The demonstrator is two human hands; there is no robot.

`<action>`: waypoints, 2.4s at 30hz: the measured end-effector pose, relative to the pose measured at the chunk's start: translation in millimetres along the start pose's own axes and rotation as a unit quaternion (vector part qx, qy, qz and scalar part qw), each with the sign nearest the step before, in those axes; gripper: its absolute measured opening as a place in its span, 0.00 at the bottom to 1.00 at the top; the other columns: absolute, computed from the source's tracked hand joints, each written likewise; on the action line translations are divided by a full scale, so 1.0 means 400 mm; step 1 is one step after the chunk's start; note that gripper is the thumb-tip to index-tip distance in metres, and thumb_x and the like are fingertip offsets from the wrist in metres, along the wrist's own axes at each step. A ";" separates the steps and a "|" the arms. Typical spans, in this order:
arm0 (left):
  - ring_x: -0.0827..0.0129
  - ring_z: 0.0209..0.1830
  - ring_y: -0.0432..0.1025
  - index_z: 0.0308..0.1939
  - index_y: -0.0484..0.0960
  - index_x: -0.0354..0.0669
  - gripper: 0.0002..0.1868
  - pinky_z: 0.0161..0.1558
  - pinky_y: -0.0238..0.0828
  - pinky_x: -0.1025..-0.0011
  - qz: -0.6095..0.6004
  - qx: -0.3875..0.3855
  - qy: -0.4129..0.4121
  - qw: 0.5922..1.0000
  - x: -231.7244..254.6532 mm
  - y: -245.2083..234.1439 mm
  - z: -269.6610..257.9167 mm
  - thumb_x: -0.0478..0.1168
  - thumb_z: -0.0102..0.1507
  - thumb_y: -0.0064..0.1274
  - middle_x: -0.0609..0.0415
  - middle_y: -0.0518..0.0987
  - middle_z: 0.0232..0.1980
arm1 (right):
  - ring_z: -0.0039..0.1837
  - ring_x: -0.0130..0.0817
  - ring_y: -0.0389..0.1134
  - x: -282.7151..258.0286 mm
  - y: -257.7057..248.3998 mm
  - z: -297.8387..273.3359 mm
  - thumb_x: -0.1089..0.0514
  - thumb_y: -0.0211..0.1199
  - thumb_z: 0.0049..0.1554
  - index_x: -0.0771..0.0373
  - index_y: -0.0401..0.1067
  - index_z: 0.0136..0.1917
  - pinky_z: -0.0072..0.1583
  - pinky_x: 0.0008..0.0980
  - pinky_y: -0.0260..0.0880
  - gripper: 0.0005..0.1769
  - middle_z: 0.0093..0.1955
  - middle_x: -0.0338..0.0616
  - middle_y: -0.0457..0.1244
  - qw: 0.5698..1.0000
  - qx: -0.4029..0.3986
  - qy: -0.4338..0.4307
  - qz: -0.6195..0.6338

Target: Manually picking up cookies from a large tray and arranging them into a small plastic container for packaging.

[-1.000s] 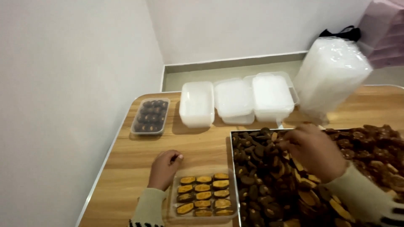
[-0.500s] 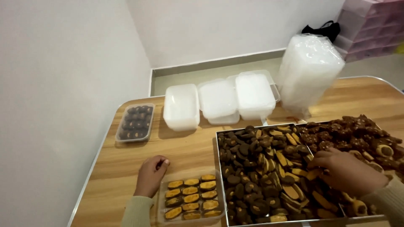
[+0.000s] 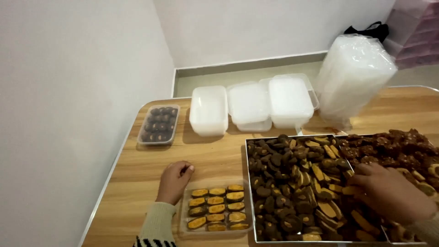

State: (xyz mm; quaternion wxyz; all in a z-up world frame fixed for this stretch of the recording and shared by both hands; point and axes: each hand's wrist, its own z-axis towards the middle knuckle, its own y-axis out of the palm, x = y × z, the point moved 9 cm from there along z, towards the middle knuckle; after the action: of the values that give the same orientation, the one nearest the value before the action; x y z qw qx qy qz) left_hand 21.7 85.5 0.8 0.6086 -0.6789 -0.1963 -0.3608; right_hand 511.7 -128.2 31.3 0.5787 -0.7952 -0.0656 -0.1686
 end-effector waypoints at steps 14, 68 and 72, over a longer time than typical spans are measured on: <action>0.68 0.47 0.73 0.36 0.84 0.50 0.13 0.48 0.67 0.67 -0.015 0.005 -0.001 1.000 0.006 -0.004 -0.003 0.48 0.68 0.47 0.61 0.83 0.39 | 0.48 0.41 0.66 -0.567 -0.291 -0.006 0.50 0.74 0.50 0.50 0.80 0.50 0.50 0.44 0.67 0.13 0.45 0.37 0.67 0.879 0.233 -0.283 0.304; 0.68 0.40 0.71 0.33 0.85 0.49 0.14 0.44 0.63 0.69 -0.006 0.009 -0.002 1.000 -0.007 0.002 0.009 0.49 0.68 0.49 0.60 0.81 0.34 | 0.65 0.27 0.69 -0.066 -0.104 -0.029 0.45 0.63 0.57 0.41 0.79 0.59 0.68 0.35 0.71 0.17 0.59 0.24 0.73 0.962 0.031 0.078 0.261; 0.68 0.38 0.71 0.31 0.83 0.48 0.15 0.42 0.62 0.70 -0.007 0.009 0.008 1.000 -0.010 0.005 0.014 0.48 0.68 0.48 0.60 0.80 0.31 | 0.58 0.28 0.72 -0.128 -0.115 0.022 0.43 0.67 0.56 0.44 0.78 0.56 0.63 0.33 0.77 0.15 0.55 0.27 0.74 0.964 0.060 0.055 0.253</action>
State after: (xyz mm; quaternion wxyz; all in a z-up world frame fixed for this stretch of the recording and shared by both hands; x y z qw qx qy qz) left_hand 21.8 91.1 -3.5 0.6142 -0.6688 -0.1992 -0.3686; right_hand 451.9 -100.6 52.5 0.6521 -0.7389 0.1600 -0.0559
